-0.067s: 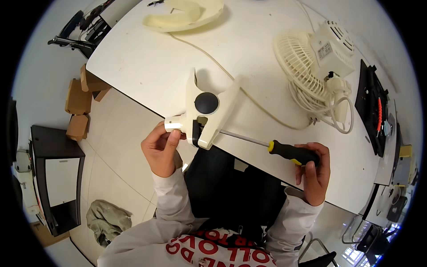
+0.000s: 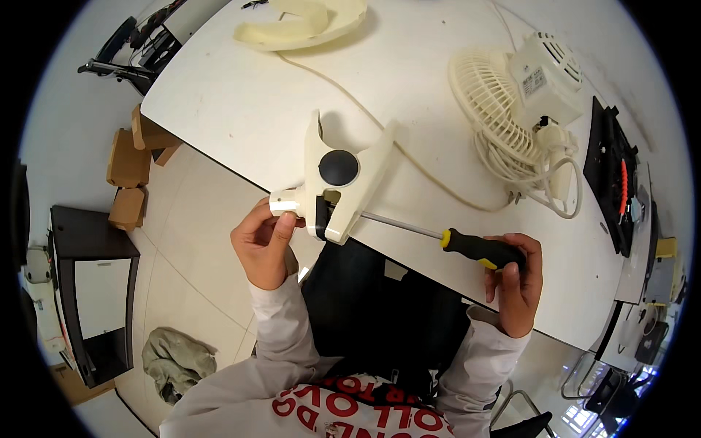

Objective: The person assembles a white table fan by attaching the base, mounting the motor housing, and securing the front grille. They use a screwdriver to tighten screws and align components on a white desk.

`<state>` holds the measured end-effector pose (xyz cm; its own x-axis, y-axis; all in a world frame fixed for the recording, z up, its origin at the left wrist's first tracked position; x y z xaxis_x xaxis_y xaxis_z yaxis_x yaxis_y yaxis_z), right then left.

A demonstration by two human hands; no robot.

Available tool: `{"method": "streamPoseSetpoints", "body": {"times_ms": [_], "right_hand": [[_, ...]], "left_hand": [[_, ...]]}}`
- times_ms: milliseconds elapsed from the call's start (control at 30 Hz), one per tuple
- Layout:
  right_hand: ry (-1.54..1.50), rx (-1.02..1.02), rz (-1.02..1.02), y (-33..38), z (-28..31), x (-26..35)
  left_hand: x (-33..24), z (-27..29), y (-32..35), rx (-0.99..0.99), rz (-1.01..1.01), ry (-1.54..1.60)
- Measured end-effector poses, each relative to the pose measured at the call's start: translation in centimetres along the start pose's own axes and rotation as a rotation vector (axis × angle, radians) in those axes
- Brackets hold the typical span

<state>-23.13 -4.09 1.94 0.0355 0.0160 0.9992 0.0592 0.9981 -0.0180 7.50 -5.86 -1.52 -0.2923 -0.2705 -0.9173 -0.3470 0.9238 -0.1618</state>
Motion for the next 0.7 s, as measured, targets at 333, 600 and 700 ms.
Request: {"method": "streamPoseSetpoints", "body": {"times_ms": [333,600,700], "right_hand": [[0.078,-0.040,0.056,0.2,-0.4,-0.7],[0.292,-0.045,0.204,1.1,-1.0,1.5],[0.359,-0.109,0.217,2.2,-0.7,1.0]], "left_hand": [[0.7,0.8,-0.9,0.061,-0.015,-0.021],[1.0,1.3,-1.3,0.059,-0.021,0.000],[1.1,1.6,-1.2,0.043,-0.006,-0.015]]}}
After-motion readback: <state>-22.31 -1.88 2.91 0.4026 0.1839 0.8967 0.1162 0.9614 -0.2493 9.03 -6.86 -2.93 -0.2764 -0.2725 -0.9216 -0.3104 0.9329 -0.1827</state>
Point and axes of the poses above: each hand's wrist, its own y-axis away from the middle knuckle, its own z-axis out of the back of the hand, x = y × z, the point moved 4 cm from there along -y, towards the middle knuckle
